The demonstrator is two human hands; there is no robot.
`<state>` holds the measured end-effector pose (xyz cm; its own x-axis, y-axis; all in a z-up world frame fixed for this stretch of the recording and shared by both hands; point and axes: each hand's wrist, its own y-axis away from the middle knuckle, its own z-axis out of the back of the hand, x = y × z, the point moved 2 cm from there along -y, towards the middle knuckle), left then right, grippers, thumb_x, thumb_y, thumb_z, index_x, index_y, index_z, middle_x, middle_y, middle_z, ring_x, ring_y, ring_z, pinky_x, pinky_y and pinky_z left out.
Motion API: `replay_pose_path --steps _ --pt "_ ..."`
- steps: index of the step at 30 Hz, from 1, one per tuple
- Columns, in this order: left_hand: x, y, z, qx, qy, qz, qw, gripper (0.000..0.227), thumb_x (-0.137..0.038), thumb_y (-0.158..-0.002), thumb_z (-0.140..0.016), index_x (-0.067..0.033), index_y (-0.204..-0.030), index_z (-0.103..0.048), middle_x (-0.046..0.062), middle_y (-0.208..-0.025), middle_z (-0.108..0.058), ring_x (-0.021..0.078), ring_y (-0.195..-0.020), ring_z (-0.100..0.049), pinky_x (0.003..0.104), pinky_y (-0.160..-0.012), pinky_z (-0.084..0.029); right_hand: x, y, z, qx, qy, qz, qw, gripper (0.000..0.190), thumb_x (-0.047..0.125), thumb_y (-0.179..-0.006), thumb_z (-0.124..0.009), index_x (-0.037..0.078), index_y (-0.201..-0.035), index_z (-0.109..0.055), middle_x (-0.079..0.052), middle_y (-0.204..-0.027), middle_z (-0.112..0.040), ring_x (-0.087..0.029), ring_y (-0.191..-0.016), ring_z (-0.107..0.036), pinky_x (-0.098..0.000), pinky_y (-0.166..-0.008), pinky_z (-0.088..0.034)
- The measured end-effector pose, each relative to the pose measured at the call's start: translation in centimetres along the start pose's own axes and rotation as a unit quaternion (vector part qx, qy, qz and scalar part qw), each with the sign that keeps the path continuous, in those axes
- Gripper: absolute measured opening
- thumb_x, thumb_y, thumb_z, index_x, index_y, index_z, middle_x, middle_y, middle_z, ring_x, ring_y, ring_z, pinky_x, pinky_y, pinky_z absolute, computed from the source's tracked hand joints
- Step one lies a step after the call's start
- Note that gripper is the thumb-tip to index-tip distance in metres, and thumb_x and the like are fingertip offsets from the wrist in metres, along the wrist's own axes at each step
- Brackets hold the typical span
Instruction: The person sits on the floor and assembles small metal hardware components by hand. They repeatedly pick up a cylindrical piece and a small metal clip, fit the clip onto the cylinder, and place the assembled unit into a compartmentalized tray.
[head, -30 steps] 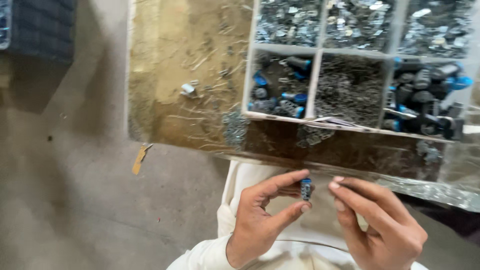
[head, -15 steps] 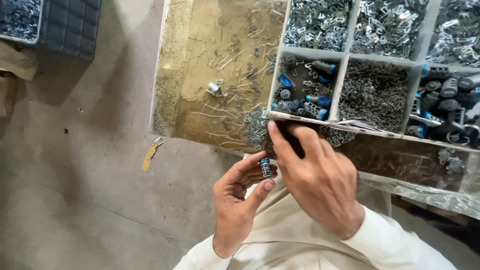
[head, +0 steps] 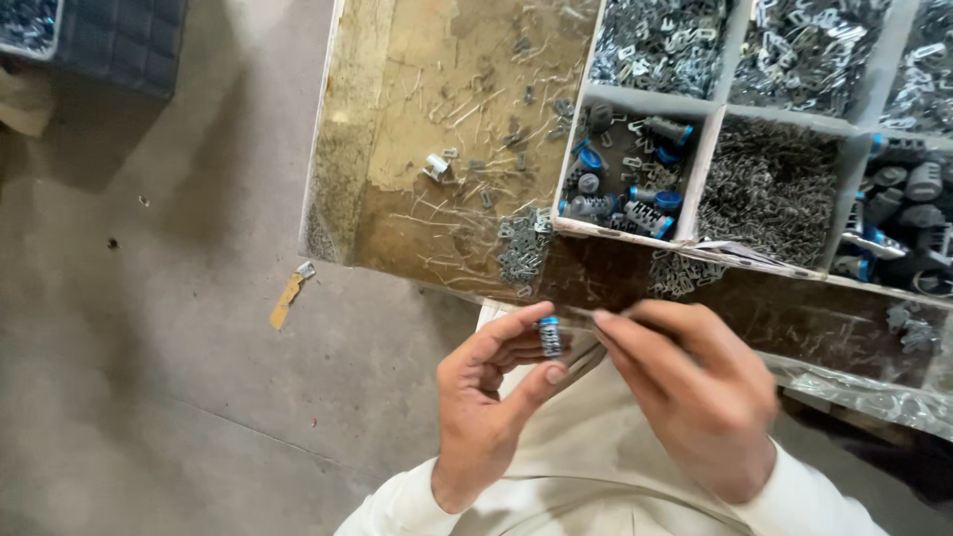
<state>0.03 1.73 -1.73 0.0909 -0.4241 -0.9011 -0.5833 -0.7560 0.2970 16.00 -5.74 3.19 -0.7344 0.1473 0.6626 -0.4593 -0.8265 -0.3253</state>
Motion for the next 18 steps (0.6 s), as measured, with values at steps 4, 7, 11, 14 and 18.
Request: replay_pose_path --steps 4,7,11,14,18 --pt "0.1 0.7 -1.0 0.011 0.01 -0.021 1.0 0.049 0.0 -0.093 -0.077 0.0054 -0.139 -0.061 0.011 -0.119 -0.075 0.0165 -0.109 -0.072 0.031 -0.102 -0.057 -0.7 2.8 0.4 0.027 -0.058 -0.083 0.995 0.022 -0.001 -0.082 -0.08 0.003 -0.104 -0.076 -0.01 -0.098 -0.076 -0.019 -0.085 -0.075 -0.0286 -0.073 -0.059" --pt "0.2 0.6 -2.2 0.063 0.016 -0.007 0.998 0.05 0.0 -0.093 -0.078 0.0049 -0.14 -0.061 0.01 -0.12 -0.074 0.0154 -0.109 -0.07 0.031 -0.103 -0.057 -1.2 4.2 0.7 -0.003 -0.065 -0.1 0.993 0.025 0.001 -0.08 -0.081 0.004 -0.104 -0.076 -0.011 -0.103 -0.076 -0.016 -0.088 -0.075 -0.0265 -0.073 -0.059" --pt "0.1 0.6 -3.2 0.099 -0.033 0.01 0.994 0.049 -0.002 -0.092 -0.079 0.0042 -0.139 -0.064 0.01 -0.116 -0.075 0.0146 -0.107 -0.071 0.03 -0.1 -0.057 -1.9 5.5 1.8 -0.027 -0.114 -0.191 0.975 0.021 -0.001 -0.08 -0.081 0.004 -0.1 -0.078 -0.011 -0.103 -0.08 -0.012 -0.074 -0.071 -0.0224 -0.058 -0.044" --pt "-0.2 0.5 -3.8 0.116 -0.051 0.007 0.992 0.048 -0.004 -0.093 -0.079 0.0031 -0.139 -0.064 0.01 -0.116 -0.076 0.0144 -0.107 -0.072 0.03 -0.099 -0.058 -2.1 5.8 2.3 -0.032 -0.142 -0.212 0.966 0.02 -0.001 -0.08 -0.081 0.005 -0.099 -0.079 -0.01 -0.104 -0.08 -0.011 -0.077 -0.071 -0.0216 -0.059 -0.045" --pt "-0.5 0.4 -4.2 0.124 -0.103 -0.002 0.987 0.048 -0.005 -0.093 -0.078 -0.0008 -0.14 -0.065 0.01 -0.117 -0.077 0.0148 -0.107 -0.073 0.029 -0.097 -0.058 -1.9 5.9 2.3 -0.024 -0.107 -0.165 0.98 0.02 0.003 -0.082 -0.081 0.007 -0.101 -0.077 -0.008 -0.107 -0.075 -0.015 -0.097 -0.075 -0.0237 -0.076 -0.06"
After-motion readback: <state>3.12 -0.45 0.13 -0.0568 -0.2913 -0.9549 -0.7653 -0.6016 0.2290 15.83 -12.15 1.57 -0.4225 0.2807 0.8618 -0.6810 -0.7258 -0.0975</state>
